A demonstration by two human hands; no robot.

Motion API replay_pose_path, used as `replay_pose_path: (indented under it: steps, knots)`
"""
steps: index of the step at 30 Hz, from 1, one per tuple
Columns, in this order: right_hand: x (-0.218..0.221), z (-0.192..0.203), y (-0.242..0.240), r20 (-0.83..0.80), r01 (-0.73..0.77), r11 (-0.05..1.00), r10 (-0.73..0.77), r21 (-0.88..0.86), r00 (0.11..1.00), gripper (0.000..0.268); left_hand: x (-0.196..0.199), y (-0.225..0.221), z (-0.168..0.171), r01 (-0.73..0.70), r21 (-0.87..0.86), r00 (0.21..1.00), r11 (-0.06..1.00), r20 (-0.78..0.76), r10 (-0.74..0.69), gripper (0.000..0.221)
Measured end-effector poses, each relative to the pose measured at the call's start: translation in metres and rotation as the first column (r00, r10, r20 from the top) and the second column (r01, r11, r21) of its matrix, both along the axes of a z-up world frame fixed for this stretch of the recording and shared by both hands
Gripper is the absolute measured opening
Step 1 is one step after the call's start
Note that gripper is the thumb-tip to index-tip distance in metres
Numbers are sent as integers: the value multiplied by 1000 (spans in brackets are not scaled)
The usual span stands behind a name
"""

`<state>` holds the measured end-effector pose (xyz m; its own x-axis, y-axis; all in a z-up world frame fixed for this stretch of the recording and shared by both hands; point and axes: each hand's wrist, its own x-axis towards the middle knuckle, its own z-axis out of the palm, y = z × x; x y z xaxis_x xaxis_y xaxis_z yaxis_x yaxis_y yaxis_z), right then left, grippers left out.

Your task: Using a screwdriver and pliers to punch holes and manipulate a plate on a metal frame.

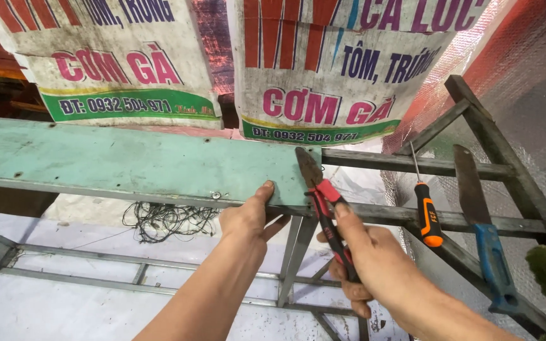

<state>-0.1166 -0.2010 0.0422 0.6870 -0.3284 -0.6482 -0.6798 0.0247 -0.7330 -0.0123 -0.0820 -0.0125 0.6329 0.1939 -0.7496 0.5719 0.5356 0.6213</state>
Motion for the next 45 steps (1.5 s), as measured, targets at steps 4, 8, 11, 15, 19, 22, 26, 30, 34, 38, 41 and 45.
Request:
replay_pose_path:
  steps: [4, 8, 11, 15, 19, 22, 26, 30, 34, 38, 41, 45]
  knots:
    - [0, -4, -9, 128, 5, 998, 3, -60, 992, 64, -5, 4, 11, 24, 18, 999, 1000, -38, -23, 43]
    - [1, -6, -9, 102, 16, 992, -2, -129, 995, 63, -5, 3, 8, 56, 51, 997, 997, -58, -53, 50]
    - [3, -9, -11, 88, 3, 992, 8, -124, 996, 64, -7, 4, 11, 62, 45, 995, 997, -76, -58, 48]
    - [2, 4, -11, 85, 14, 990, -2, -141, 996, 64, -5, 3, 5, 77, 65, 994, 995, -88, -72, 55]
    - [-1, 38, -9, 212, -12, 984, 51, -179, 976, 59, -5, 2, 5, 25, 34, 998, 999, -55, -23, 55]
    - [-11, 36, -18, 376, -41, 941, 173, -336, 910, 47, -4, 0, 2, -27, 15, 1000, 1000, -12, 27, 65]
    - [-18, 4, -16, -313, -444, 733, 321, -515, 894, 68, -6, -1, 6, -51, 0, 999, 999, -15, 51, 72]
    - [-15, -7, -23, -345, -415, 753, 262, -511, 901, 66, -3, -3, 2, -31, 35, 999, 999, -17, 31, 76]
    - [-21, 1, -19, -278, -395, 744, 285, -539, 917, 68, -5, -1, 1, -6, 45, 999, 999, -32, 8, 75]
    - [-27, 10, -17, -206, -373, 723, 313, -582, 927, 72, -7, -1, 0, 7, 39, 999, 999, -38, -5, 75]
    - [-27, -28, -22, -309, -458, 759, 346, -463, 886, 64, -9, -1, 2, -14, 36, 1000, 999, -14, 14, 71]
    - [-37, -25, -19, -148, -361, 776, 334, -517, 931, 53, -7, -3, -3, -64, 31, 998, 997, 11, 63, 73]
